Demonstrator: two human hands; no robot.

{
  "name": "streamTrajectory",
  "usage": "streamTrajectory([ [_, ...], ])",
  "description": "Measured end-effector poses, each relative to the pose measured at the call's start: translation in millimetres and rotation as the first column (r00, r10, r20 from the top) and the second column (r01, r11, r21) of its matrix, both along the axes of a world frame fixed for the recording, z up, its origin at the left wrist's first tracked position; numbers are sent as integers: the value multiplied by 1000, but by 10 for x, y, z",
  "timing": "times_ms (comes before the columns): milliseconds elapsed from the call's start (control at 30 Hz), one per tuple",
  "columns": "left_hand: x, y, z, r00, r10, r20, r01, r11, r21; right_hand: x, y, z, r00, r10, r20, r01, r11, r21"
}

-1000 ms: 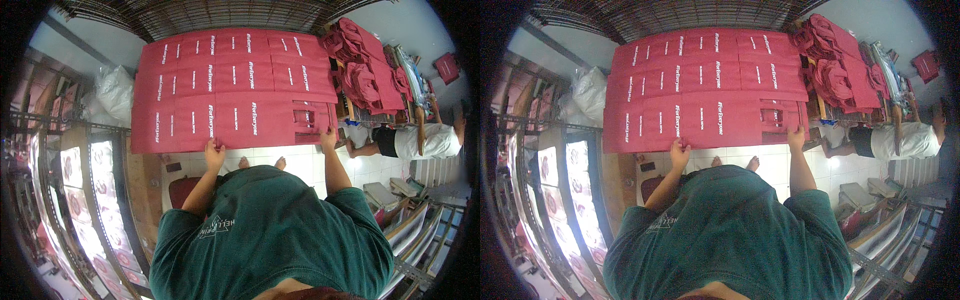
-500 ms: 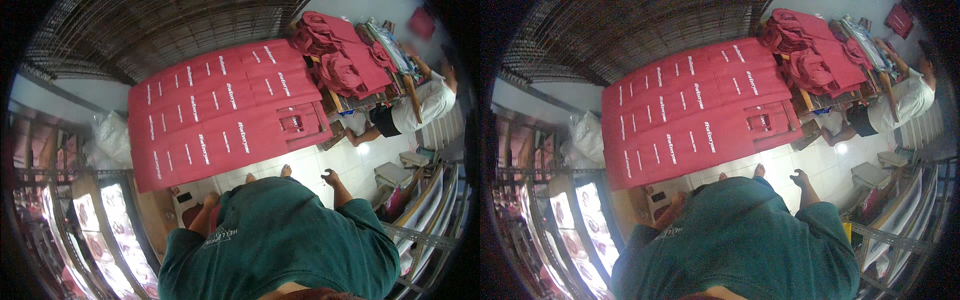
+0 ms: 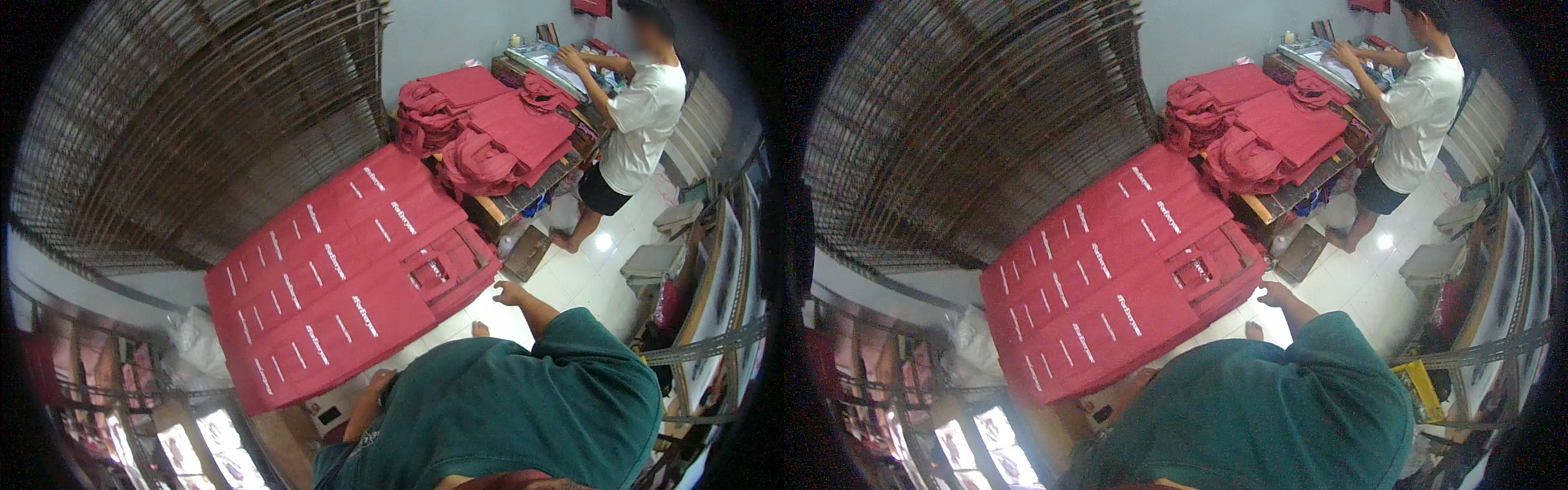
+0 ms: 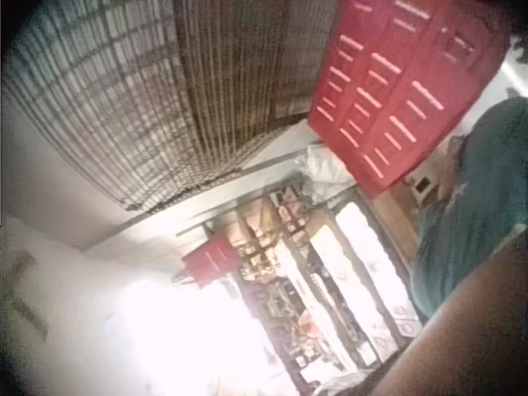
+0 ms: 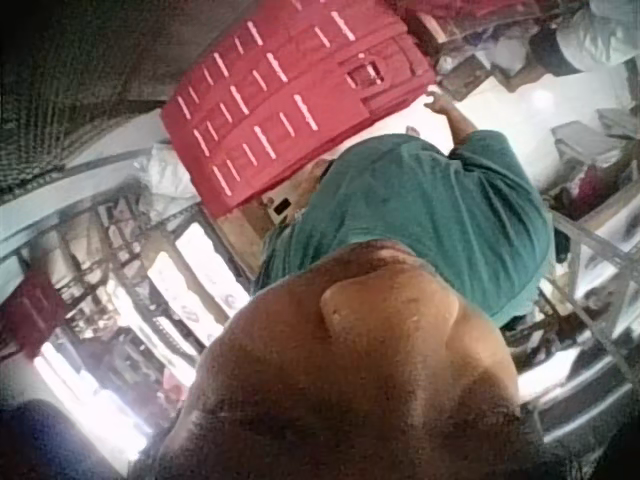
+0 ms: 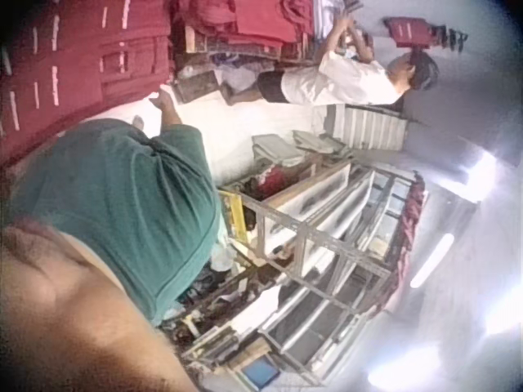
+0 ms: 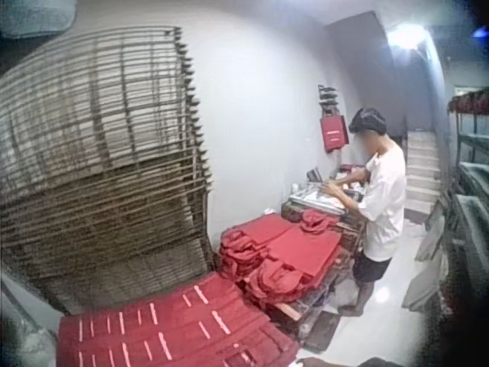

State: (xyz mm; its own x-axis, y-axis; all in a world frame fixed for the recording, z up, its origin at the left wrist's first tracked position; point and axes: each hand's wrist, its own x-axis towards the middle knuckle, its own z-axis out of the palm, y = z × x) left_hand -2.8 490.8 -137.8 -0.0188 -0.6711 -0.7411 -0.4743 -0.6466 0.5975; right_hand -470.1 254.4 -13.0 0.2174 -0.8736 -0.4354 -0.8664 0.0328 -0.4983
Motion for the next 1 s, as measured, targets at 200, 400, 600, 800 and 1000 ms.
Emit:
streamTrajectory([
  [200, -493, -48, -58, 991, 130, -30, -131, 990, -56, -564, -239, -83, 996, -82, 30, 82, 997, -6],
  [400, -949, -67, 302, 931, -174, 320, 273, 915, -296, -1377, -189, -359, 980, -115, -161, 143, 974, 176],
  [600, -1402, -60, 509, 896, 395, -203, -423, 898, -121, -2023, -165, -797, 957, -211, -201, 261, 926, 272],
  [800, -1536, -12, 336, 968, 250, 7, -244, 949, -199, -1852, -542, -659, 978, -178, -112, 193, 971, 140],
  [1000, -1180, 30, -18, 948, 316, -24, -312, 919, -241, -1481, -758, -209, 994, -107, 26, 107, 994, -8],
])
